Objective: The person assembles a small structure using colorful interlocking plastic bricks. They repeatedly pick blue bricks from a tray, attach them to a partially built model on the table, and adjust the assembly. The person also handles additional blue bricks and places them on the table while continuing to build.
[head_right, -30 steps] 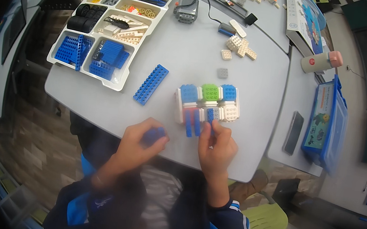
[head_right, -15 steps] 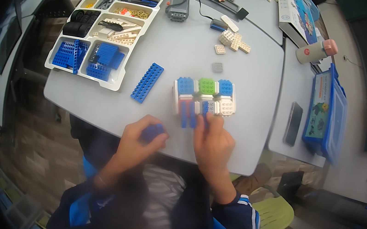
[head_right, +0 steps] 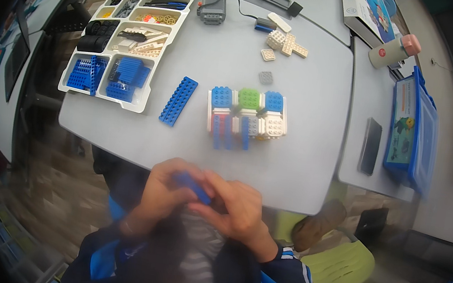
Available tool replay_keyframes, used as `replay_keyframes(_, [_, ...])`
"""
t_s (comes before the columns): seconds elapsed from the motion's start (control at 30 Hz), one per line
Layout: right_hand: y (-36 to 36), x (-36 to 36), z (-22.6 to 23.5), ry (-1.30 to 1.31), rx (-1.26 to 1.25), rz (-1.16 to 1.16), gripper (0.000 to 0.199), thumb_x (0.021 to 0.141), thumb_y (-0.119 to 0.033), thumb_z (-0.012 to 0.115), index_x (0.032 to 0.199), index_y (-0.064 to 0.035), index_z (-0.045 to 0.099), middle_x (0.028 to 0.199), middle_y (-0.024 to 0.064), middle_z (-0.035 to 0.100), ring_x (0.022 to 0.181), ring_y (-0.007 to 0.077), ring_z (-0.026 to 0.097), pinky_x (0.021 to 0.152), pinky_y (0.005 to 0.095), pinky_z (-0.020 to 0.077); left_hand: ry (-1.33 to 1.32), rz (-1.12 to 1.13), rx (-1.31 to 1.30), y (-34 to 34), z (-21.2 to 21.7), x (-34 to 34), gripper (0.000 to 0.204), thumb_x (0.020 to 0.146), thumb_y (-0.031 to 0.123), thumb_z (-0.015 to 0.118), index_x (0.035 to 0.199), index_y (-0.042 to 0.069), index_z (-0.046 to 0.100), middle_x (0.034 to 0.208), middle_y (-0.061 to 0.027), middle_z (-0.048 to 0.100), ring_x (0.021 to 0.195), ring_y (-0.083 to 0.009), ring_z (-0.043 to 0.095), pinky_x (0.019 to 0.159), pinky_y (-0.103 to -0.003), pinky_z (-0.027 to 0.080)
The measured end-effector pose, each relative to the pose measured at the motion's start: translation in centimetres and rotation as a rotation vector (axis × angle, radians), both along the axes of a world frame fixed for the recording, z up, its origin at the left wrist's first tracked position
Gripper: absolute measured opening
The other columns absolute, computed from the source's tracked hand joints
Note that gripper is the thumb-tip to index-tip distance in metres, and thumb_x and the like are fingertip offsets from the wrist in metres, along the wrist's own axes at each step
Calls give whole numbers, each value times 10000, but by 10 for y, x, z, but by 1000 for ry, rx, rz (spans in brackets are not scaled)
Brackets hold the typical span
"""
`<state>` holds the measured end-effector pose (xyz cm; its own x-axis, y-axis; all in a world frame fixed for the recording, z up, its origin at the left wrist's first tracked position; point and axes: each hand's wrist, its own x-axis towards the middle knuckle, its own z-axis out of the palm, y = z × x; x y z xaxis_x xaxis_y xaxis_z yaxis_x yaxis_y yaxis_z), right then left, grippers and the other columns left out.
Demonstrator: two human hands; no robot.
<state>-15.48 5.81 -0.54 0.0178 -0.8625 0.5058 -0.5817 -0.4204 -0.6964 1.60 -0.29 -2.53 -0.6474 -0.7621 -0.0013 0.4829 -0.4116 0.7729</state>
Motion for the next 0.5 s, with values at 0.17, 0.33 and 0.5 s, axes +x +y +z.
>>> replay_keyframes(0.17, [2, -14, 2, 143, 10, 47, 401, 887, -38, 713, 1272, 56, 659, 784, 60, 698, 585, 185, 621, 550, 329, 497, -175, 48, -214, 1, 5, 5, 366, 937, 41, 731, 1292, -16, 658, 1102, -132, 729, 927, -141, 700, 762, -245, 559])
replay_keyframes(0.33, [-9, -31, -8, -83, -43, -409, 434, 902, 19, 659, 1332, 66, 634, 749, 86, 710, 571, 167, 619, 567, 294, 501, -404, 232, -528, -7, 6, -1, 460, 883, -23, 728, 1334, -5, 641, 1071, -117, 719, 794, -120, 650, 730, -247, 517])
replay_keyframes(0.5, [-31, -33, -28, 89, -18, -507, 464, 910, 49, 651, 1373, 43, 620, 687, 90, 673, 536, 152, 585, 547, 274, 475, -596, 427, -591, -20, -2, -12, 541, 866, -31, 715, 1394, 15, 605, 1053, -97, 681, 789, -116, 623, 705, -271, 508])
